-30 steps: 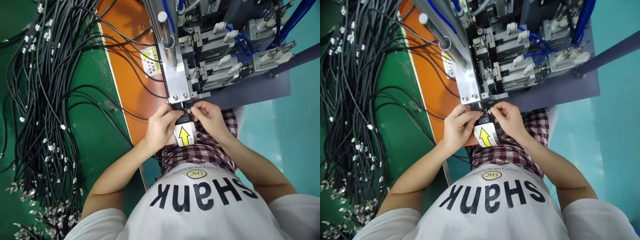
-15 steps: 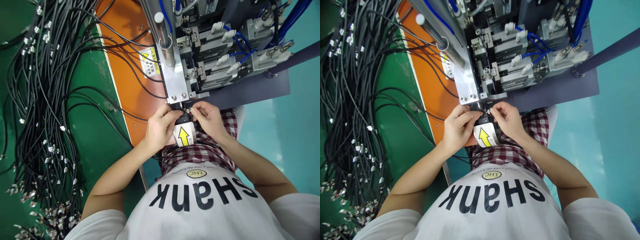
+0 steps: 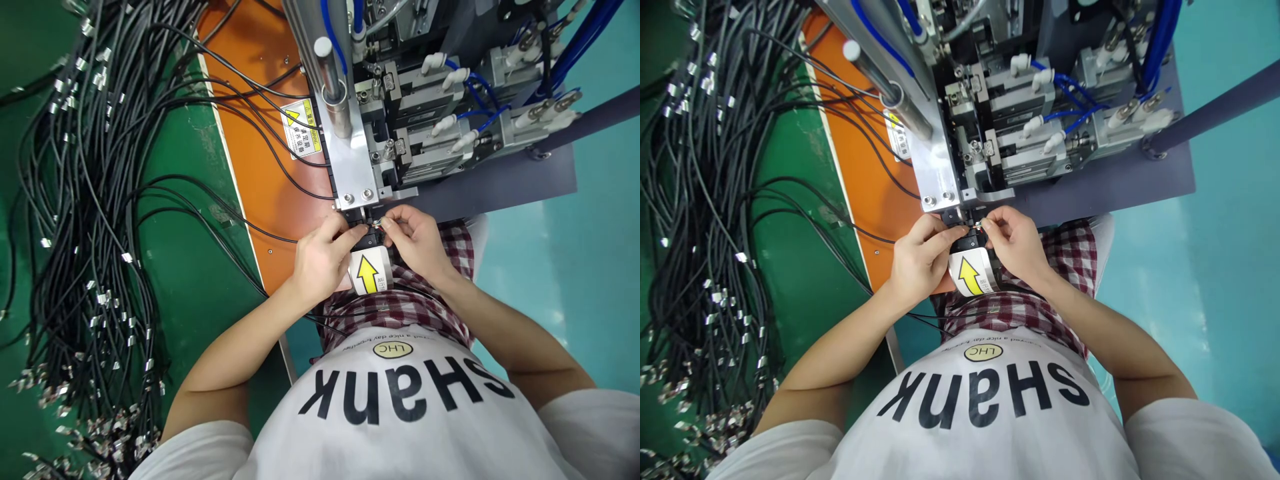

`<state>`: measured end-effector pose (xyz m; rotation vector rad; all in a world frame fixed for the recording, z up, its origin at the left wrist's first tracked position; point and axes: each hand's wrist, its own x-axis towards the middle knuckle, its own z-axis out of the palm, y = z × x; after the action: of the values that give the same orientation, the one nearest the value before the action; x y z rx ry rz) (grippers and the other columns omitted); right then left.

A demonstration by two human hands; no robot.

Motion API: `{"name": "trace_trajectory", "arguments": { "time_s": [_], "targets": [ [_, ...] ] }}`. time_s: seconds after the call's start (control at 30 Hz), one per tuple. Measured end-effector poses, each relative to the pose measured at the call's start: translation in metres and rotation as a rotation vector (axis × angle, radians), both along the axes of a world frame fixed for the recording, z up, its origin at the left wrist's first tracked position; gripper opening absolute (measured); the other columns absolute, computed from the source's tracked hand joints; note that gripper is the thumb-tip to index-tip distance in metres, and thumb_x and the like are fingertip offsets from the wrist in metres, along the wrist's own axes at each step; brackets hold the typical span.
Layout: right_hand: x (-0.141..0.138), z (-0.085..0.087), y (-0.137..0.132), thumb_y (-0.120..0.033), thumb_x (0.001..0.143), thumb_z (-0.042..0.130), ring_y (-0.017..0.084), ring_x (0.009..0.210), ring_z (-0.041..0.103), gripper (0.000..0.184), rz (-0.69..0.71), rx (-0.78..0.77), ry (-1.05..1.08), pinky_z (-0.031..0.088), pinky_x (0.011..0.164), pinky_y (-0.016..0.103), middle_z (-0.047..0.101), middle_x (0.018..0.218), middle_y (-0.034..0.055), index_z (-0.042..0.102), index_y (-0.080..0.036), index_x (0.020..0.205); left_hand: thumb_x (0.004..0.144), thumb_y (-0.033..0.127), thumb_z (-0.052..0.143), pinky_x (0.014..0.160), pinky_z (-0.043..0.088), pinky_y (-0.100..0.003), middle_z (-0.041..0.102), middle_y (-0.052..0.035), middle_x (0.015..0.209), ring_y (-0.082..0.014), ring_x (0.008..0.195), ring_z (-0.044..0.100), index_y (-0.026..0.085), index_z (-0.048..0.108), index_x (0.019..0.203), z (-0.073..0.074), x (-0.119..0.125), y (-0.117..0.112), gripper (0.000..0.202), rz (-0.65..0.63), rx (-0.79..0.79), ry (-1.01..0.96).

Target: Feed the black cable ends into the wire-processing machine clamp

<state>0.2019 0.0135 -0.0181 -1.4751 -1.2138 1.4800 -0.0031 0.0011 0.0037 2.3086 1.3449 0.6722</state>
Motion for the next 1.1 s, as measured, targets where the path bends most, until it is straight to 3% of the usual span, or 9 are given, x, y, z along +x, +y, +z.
{"name": "trace_trajectory", "arguments": {
  "time_s": [0.17, 0.33, 0.53, 0.67, 0.8, 1.0, 1.1],
  "targets": [
    [-0.001, 0.006, -0.001, -0.038, 0.094, 0.061, 0.017, 0.058, 0.064, 0.019, 0.026, 0.067, -0.174, 0.047, 0.055, 0.03, 0.065, 0.068, 0.0009, 0.057, -0.023, 0.084, 0.103, 0.021, 0.035, 0.065, 0.046, -0.027, 0.061, -0.0069, 0.088, -0.0177, 0.082, 0.061, 0.02, 0.07, 0.115, 0.0, 0.001, 0.003, 0.037, -0.025, 0.142, 0.146],
    [-0.002, 0.007, 0.0, -0.034, 0.093, 0.061, 0.018, 0.06, 0.062, 0.015, 0.037, 0.139, -0.287, 0.046, 0.057, 0.03, 0.067, 0.069, 0.0023, 0.057, -0.023, 0.084, 0.103, 0.02, 0.04, 0.063, 0.044, -0.028, 0.065, -0.0072, 0.091, -0.0167, 0.078, 0.061, 0.019, 0.071, 0.114, -0.001, 0.001, 0.005, 0.034, -0.031, 0.203, 0.173],
    [0.007, 0.0, 0.002, -0.046, 0.092, 0.064, 0.018, 0.063, 0.066, 0.026, 0.05, -0.052, -0.001, 0.05, 0.063, 0.031, 0.066, 0.068, 0.0007, 0.063, -0.021, 0.087, 0.103, 0.02, 0.038, 0.064, 0.045, -0.027, 0.065, -0.0078, 0.094, -0.0157, 0.077, 0.06, 0.02, 0.07, 0.116, -0.001, -0.001, 0.005, 0.036, -0.03, 0.161, 0.174],
    [0.007, 0.006, -0.006, -0.047, 0.092, 0.065, 0.015, 0.064, 0.063, 0.025, -0.046, 0.108, -0.101, 0.047, 0.061, 0.03, 0.066, 0.076, 0.0007, 0.064, -0.022, 0.09, 0.104, 0.021, 0.037, 0.065, 0.046, -0.026, 0.066, -0.0077, 0.094, -0.0157, 0.08, 0.062, 0.02, 0.071, 0.116, -0.002, -0.001, 0.004, 0.036, -0.023, 0.154, 0.172],
    [0.001, 0.003, -0.009, -0.04, 0.094, 0.062, 0.014, 0.065, 0.058, 0.021, -0.018, 0.249, -0.227, 0.045, 0.06, 0.029, 0.064, 0.082, 0.0022, 0.062, -0.022, 0.084, 0.103, 0.021, 0.037, 0.067, 0.047, -0.026, 0.065, -0.008, 0.095, -0.0169, 0.085, 0.063, 0.02, 0.07, 0.117, -0.002, -0.001, 0.004, 0.035, -0.024, 0.133, 0.135],
    [0.006, -0.009, -0.005, -0.047, 0.094, 0.062, 0.013, 0.05, 0.053, 0.025, 0.02, 0.001, 0.008, 0.042, 0.051, 0.028, 0.055, 0.061, -0.0036, 0.06, -0.023, 0.087, 0.101, 0.018, 0.04, 0.067, 0.047, -0.026, 0.063, -0.0082, 0.095, -0.0167, 0.083, 0.062, 0.02, 0.069, 0.116, -0.002, -0.002, 0.004, 0.033, -0.039, 0.09, 0.08],
    [0.006, -0.002, -0.005, -0.049, 0.092, 0.064, 0.012, 0.05, 0.051, 0.026, -0.035, 0.017, -0.008, 0.039, 0.048, 0.027, 0.06, 0.068, -0.0019, 0.066, -0.022, 0.094, 0.101, 0.017, 0.039, 0.068, 0.048, -0.026, 0.063, -0.0081, 0.096, -0.0165, 0.084, 0.062, 0.02, 0.069, 0.117, -0.002, -0.002, 0.004, 0.034, -0.039, 0.071, 0.077]
  ]
}}
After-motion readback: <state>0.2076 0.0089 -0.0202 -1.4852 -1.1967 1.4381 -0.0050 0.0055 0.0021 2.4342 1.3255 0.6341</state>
